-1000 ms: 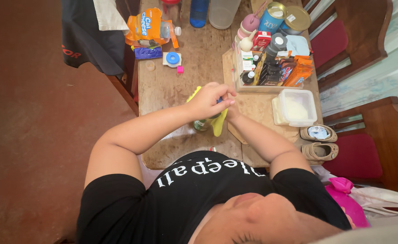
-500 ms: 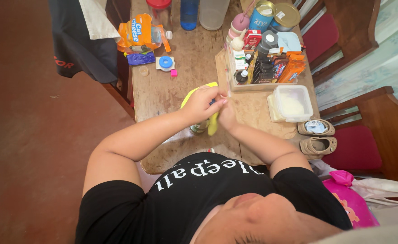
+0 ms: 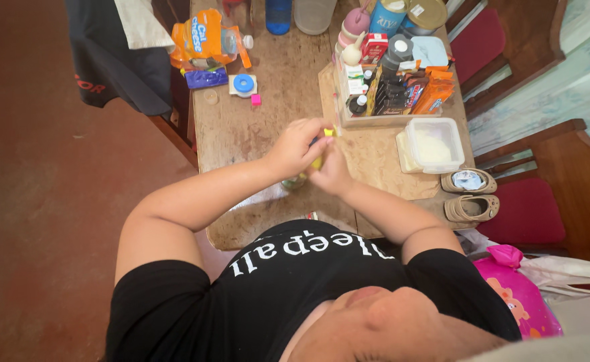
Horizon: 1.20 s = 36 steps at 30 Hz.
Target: The person wipes a pink baby bottle, a snack packet, and a green bottle with a yellow cloth, then wipes the table surface. They move items aside to reach different areas and continue wiping the table.
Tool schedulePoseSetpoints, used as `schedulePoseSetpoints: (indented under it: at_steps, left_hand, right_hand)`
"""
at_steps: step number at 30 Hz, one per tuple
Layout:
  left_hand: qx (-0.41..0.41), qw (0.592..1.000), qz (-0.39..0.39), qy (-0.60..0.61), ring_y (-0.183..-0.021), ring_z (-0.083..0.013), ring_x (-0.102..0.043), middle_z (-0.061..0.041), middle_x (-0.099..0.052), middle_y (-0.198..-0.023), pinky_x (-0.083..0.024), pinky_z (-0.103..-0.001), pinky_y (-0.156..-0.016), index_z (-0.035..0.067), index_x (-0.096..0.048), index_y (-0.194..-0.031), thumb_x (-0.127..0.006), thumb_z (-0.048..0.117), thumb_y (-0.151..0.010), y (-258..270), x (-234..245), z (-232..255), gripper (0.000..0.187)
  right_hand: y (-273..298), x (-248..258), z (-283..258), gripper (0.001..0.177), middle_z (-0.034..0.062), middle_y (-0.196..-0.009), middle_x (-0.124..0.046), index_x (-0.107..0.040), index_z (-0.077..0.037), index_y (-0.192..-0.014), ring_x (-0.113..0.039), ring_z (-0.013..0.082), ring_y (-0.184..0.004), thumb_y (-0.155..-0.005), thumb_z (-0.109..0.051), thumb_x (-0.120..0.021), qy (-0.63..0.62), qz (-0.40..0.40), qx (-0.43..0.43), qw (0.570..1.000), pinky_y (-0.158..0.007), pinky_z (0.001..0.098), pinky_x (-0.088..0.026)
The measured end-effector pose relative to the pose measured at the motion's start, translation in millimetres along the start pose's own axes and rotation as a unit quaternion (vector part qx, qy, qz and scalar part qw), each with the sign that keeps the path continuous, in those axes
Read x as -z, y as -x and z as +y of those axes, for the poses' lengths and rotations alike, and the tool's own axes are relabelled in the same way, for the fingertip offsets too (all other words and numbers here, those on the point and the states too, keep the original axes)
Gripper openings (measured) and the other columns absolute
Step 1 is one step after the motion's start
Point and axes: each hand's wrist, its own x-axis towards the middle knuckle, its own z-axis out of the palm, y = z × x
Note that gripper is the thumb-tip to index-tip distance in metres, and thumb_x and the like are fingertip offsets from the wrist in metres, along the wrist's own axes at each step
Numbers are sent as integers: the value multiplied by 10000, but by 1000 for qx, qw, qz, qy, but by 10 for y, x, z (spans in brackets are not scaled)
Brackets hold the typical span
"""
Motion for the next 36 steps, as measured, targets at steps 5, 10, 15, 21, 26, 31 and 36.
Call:
schedulePoseSetpoints:
  at_steps: [5,10,15,21,26,31,36]
  left_hand:
    - [28,999,23,-35,-928,-328,-610,-104,-638,-947,-463,-442,-880,68,-577,-1308,-660,172,-976,-36,-51,55,357]
    - [5,997,-23,69,-1117,-326,-604,-170,-547,-1247,-492,-422,-1037,51,-443,-1480,-676,28,-849,-9,125,48,673]
    - [75,968,-93,221,-1406,-280,-532,-158,-403,-1572,-435,-374,-1172,76,-226,-1608,-745,95,-854,84,219,-225,916]
    - [26,983,-181,15,-1598,-307,-347,-114,-456,-1642,-246,-461,-1290,135,-362,-1603,-917,365,-836,165,272,-708,975]
    - [4,961,-143,237,-1543,-325,-286,-233,-282,-1642,-217,-432,-1263,33,-78,-1632,-906,576,-723,299,164,-702,1345]
    - [60,945,-155,281,-1609,-297,-295,-207,-308,-1705,-222,-421,-1327,48,-130,-1674,-597,797,-885,332,113,-764,1184]
    - [109,885,-151,427,-1555,-293,-310,-203,-306,-1657,-257,-438,-1283,40,-80,-1659,-456,874,-879,323,33,-838,1202]
  right_hand:
    - [18,-91,523,553,98,-1286,-629,-555,-37,-1357,-614,198,-1230,-895,-230,-791,-145,14,-88,985,-1065,386,-510]
    - [146,-247,812,946,52,-1487,-483,-321,-102,-1553,-517,183,-1373,-816,-315,-874,-299,42,-60,951,-1156,374,-445]
    - [396,-378,747,1073,84,-1492,-487,-295,-71,-1567,-505,221,-1397,-758,-294,-963,-223,-3,-101,970,-1185,405,-429]
    - [79,-48,365,1077,88,-1509,-480,-309,-44,-1564,-510,232,-1420,-769,-391,-948,-157,33,13,987,-1223,418,-424]
    - [210,-225,294,964,160,-1579,-443,-385,-53,-1559,-447,346,-1479,-869,-638,-719,-23,15,58,998,-1248,478,-354]
    - [395,-253,460,725,154,-1511,-535,-598,-88,-1438,-480,440,-1439,-919,-592,-662,220,-9,111,969,-1260,549,-309]
    - [88,-162,261,496,93,-1411,-635,-703,-145,-1329,-542,358,-1377,-998,-513,-700,286,-54,201,935,-1256,541,-281]
